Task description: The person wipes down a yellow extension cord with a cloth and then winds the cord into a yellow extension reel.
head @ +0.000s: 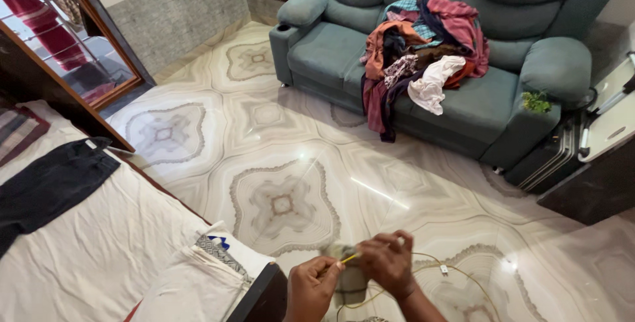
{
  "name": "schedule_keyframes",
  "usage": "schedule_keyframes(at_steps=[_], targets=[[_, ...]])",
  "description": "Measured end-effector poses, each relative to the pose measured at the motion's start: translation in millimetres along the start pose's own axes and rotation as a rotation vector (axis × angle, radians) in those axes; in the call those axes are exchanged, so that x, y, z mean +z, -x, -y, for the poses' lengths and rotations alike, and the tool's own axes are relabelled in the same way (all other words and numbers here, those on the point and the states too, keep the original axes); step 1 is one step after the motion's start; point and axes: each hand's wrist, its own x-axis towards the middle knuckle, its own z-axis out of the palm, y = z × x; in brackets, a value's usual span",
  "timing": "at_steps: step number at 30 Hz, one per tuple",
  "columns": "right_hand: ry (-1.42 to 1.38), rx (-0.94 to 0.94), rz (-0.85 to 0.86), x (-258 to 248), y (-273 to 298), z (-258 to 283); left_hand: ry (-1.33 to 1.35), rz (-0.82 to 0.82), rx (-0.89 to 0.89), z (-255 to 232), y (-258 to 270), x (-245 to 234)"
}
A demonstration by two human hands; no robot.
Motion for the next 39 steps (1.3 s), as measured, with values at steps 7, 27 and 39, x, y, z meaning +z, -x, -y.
schedule_keyframes(at_steps=[7, 27, 39], targets=[[-0.023, 0.074, -0.018, -3, -1, -2, 0.006, -0.033, 0.051, 9, 0, -10], [0.033, 0.113, 0.055, -13, -7, -13, -0.380, 0.104, 0.300, 15, -16, -3], [-0.058, -0.031, -0.039, 26, 10, -10, -0.306, 0.038, 0.250, 168, -94, 60]])
